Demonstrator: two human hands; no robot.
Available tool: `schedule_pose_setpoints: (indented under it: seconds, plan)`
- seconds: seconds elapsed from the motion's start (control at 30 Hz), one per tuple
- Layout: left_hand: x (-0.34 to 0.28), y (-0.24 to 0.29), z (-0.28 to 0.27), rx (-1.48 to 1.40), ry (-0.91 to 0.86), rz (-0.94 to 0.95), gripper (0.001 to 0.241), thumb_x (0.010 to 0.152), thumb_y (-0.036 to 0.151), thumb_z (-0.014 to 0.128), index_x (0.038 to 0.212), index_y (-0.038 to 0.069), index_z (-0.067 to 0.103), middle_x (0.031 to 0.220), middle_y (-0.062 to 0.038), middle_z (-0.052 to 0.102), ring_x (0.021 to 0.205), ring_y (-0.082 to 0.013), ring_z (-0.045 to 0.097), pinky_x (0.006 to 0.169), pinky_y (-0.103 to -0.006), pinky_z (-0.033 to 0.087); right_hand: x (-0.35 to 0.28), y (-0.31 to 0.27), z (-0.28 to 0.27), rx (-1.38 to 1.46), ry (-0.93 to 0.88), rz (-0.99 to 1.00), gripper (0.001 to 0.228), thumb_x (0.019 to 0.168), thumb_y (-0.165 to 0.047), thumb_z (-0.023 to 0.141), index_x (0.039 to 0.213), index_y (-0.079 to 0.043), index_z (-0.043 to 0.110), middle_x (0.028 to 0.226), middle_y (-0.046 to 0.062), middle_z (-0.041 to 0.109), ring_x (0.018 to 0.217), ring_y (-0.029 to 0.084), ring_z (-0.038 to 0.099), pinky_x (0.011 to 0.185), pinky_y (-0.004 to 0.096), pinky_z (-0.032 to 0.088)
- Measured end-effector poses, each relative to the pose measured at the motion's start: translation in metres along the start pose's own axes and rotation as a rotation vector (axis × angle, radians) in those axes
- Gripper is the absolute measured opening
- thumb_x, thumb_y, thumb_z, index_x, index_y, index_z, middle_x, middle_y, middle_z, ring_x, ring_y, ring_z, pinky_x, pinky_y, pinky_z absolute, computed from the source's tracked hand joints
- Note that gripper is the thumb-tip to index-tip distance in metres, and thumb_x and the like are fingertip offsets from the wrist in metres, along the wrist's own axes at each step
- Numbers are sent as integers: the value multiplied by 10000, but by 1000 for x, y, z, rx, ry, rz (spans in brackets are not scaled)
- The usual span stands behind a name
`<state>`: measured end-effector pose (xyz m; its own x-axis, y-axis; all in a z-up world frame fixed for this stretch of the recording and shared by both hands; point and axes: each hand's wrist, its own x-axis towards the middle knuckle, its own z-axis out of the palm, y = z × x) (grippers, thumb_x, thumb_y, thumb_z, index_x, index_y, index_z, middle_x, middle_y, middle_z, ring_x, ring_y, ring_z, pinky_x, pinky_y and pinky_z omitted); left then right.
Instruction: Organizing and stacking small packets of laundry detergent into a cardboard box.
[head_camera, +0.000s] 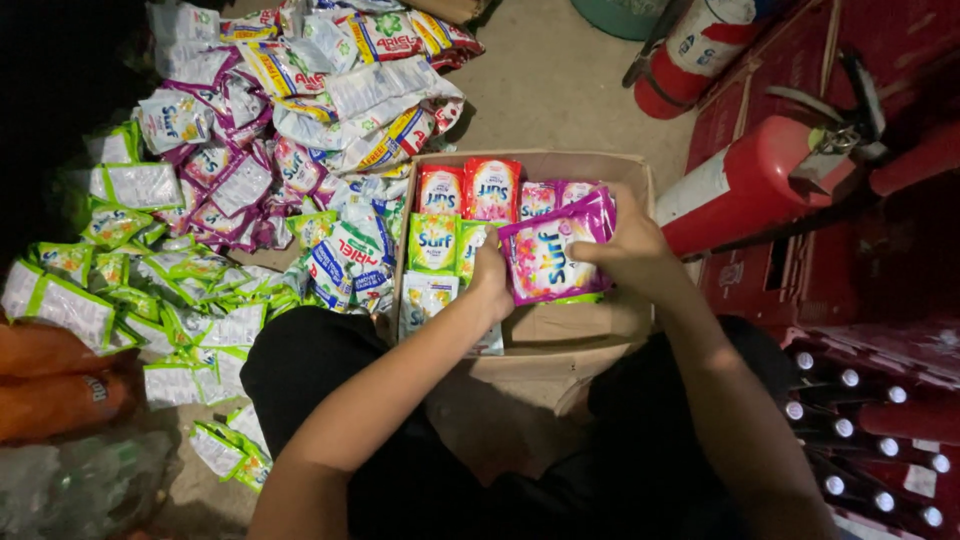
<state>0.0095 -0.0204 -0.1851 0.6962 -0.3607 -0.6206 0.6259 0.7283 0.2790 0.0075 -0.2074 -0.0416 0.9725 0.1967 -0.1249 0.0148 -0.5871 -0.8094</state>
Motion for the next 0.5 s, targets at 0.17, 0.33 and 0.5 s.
schedule_pose_setpoints:
  seconds: [0.17,0.33,0.5]
  plan:
    - [-15,13,11,85,-25,11,710,1056,610,234,1326,53,582,1265,-194,700,1110,-311,712,986,-523,565,9,12,-4,428,-113,153,733,795,-226,744,1383,72,423,1111,190,674,998,257,684,904,390,554]
    - [-51,27,37,178,-85,64,706,1017,638,329,1290,37,578,1193,-200,710,1037,-294,738,905,-500,600,10,-5,-12,562,-120,265,751,853,-311,716,1418,50,379,1115,164,688,1003,237,695,885,355,573]
    - [-51,21,36,219,-238,109,484,997,387,636,1310,22,583,1189,-178,717,1029,-267,739,909,-443,609,2,6,-11,494,-187,103,744,895,-264,723,1435,47,318,1172,168,658,1073,211,692,938,307,564]
